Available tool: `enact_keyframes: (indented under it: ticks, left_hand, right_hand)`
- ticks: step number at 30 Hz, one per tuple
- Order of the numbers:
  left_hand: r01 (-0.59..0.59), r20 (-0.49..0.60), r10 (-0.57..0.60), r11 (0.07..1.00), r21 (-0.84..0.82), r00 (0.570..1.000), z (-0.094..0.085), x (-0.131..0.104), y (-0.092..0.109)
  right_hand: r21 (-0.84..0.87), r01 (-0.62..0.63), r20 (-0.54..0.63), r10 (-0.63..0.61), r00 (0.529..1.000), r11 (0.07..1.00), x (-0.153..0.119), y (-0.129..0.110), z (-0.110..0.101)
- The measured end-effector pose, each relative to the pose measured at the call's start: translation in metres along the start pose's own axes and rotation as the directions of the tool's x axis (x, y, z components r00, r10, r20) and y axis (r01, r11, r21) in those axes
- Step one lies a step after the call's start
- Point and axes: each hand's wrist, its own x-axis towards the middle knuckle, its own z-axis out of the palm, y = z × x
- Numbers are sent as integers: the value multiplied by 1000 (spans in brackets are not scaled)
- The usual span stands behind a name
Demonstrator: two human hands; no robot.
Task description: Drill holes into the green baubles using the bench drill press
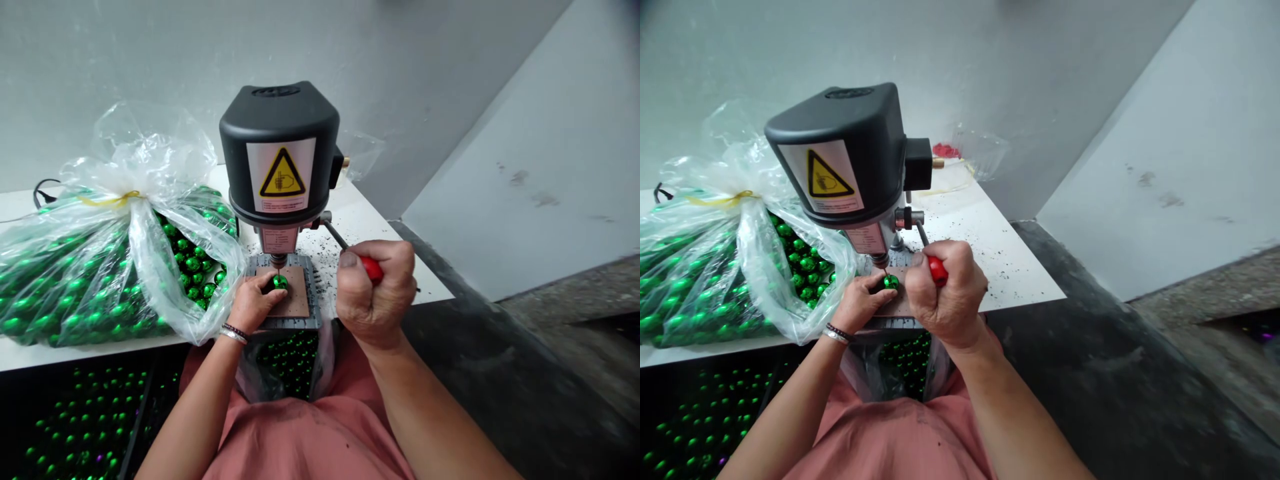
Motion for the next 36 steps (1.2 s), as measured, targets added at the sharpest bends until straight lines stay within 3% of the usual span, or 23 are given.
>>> enact_keyframes:
  ticks: [12,18,21,25,28,30,33,34,36]
  left_hand:
    - [-34,1,34,998,56,999,2,0,-4]
    - [-41,-4,41,999,33,999,1,-1,-5]
    - [-46,-22,46,999,20,999,3,0,-6]
    - [-37,-28,36,999,-14,999,3,-4,-2]
    - [-40,24,40,999,-15,999,-8,-17,5]
    - [-72,156,72,997,-5,985,-22,-30,10]
    - [-79,353,83,997,-28,932,-45,-48,18]
    - [-67,363,81,996,-50,928,-53,-50,19]
    - [-39,272,66,994,-103,960,-68,-49,20]
  right_hand:
    - [180,-122,-15,127,992,976,-25,10,12]
    - [288,-100,16,100,995,952,-40,18,17]
    - [235,-75,-36,86,996,969,-22,11,15]
    - [53,-77,-116,83,990,996,26,-7,13]
    - [47,-136,-91,140,986,990,49,-14,14]
    - [62,-176,-78,181,980,982,52,-14,15]
    - [87,-238,-49,242,969,967,47,-11,17]
    - [91,-246,-43,251,967,965,45,-10,17]
    - [94,-252,-42,256,966,963,43,-9,18]
